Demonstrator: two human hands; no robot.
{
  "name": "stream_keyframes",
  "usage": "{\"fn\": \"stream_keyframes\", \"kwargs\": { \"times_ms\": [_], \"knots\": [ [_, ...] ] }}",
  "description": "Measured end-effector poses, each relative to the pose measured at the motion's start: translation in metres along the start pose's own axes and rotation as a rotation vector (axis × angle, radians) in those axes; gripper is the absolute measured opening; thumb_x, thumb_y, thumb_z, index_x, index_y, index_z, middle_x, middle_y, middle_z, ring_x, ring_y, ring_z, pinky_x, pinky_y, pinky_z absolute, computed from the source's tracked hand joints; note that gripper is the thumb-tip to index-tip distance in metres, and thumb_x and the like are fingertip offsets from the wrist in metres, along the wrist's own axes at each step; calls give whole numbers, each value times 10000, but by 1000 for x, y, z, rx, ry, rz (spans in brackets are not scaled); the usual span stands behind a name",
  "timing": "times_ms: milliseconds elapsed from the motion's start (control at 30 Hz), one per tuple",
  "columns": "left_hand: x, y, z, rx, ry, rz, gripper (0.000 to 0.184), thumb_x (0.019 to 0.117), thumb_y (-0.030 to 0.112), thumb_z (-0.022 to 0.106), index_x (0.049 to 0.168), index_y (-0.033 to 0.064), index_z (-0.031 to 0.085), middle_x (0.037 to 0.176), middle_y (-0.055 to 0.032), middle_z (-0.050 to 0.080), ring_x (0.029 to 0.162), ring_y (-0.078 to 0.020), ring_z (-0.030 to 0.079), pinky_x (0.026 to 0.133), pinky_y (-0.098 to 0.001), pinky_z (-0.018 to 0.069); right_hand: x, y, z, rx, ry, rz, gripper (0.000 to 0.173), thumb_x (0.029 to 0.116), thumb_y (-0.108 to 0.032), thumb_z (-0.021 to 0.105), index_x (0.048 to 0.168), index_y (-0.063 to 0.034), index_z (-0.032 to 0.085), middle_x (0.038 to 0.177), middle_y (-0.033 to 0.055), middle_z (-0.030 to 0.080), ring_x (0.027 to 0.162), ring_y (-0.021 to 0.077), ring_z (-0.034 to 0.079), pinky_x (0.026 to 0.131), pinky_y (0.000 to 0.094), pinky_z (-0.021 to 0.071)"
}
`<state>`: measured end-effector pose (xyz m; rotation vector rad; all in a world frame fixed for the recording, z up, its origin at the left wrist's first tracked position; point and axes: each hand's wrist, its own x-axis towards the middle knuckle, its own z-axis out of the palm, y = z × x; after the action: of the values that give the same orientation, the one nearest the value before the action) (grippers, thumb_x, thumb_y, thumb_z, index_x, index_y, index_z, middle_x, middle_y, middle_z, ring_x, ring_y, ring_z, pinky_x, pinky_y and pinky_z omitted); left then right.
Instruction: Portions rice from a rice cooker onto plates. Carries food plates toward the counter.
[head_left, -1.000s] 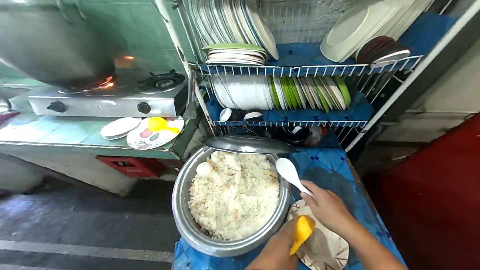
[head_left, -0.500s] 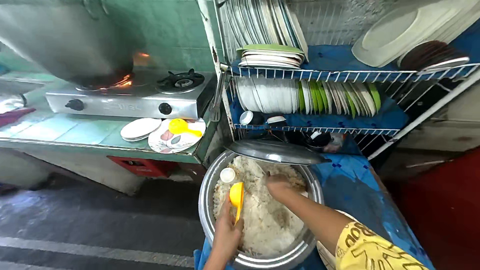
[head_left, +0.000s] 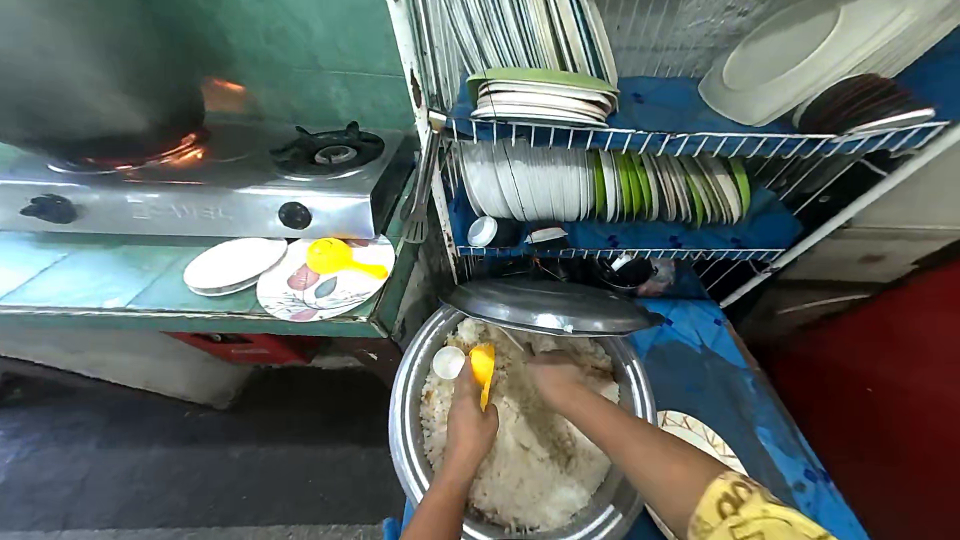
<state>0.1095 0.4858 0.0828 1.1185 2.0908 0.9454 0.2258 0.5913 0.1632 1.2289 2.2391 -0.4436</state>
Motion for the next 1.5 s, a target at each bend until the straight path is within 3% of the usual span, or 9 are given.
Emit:
{"fn": "stream_keyframes", "kwargs": {
  "times_ms": [300,400,567,767,933,1033,1167,1267,1500],
  "knots": [
    [10,12,4,244,-88,-29,860,916,48,627,1643,112,170,1631,-158,345,1172,-344,664,969,-497,555,-17,12,51,-92,-115,-97,557,1053,7,408,1578,74,235,1249,326,628,1166,476,637,998,593,491],
    [11,21,5,395,-147,-20,856,925,41,591,1652,153,153,1697,-76,222,1089,-308,704,887,-486,584,-30,15,68,-101,-125,-141,489,1050,10,410,1524,99,326,1207,313,651,1124,466,654,968,587,502],
    [24,39,1,542,-297,-54,923,907,59,629,1658,164,102,1715,-69,150,1141,-311,681,917,-481,577,-38,39,21,36,-86,-48,364,1063,-115,466,1395,2,561,1300,288,628,1227,478,597,1016,663,451],
    [29,18,3,510,-242,-75,917,922,88,636,1657,156,92,1689,-111,230,1143,-320,682,931,-487,571,18,32,16,199,-20,-25,438,1083,-155,453,1503,-31,474,1422,281,560,1334,470,526,1091,663,406],
    [35,16,1,535,-258,-50,902,923,65,609,1658,170,97,1702,-84,198,1138,-313,684,924,-485,575,-12,29,47,19,-111,-105,468,1038,-58,495,1497,9,436,1302,289,623,1217,473,607,1026,639,460],
    [35,20,7,579,-286,-45,932,916,84,632,1661,194,83,1707,-72,186,1100,-321,698,903,-491,580,-33,33,62,-31,-175,-154,366,1027,-49,519,1380,43,542,1252,278,650,1180,461,625,1005,629,466],
    [30,22,7,678,-360,-16,899,928,73,611,1660,190,102,1709,-78,179,1061,-335,708,865,-508,584,-35,49,15,17,-118,-34,369,1066,-109,461,1408,6,538,1301,293,624,1236,484,589,1024,664,444],
    [22,26,7,722,-410,-30,927,889,31,624,1658,162,122,1706,-100,179,1109,-351,689,892,-511,576,-4,60,11,90,-22,76,450,1079,-138,421,1517,-39,455,1420,270,562,1328,454,535,1066,651,424],
    [11,31,-1,695,-506,-106,942,863,53,663,1645,87,139,1681,-138,239,1260,-369,606,973,-514,546,-19,31,61,129,-197,65,387,1018,-95,527,1386,24,552,1315,262,628,1232,437,611,1000,625,487]
  ]
}}
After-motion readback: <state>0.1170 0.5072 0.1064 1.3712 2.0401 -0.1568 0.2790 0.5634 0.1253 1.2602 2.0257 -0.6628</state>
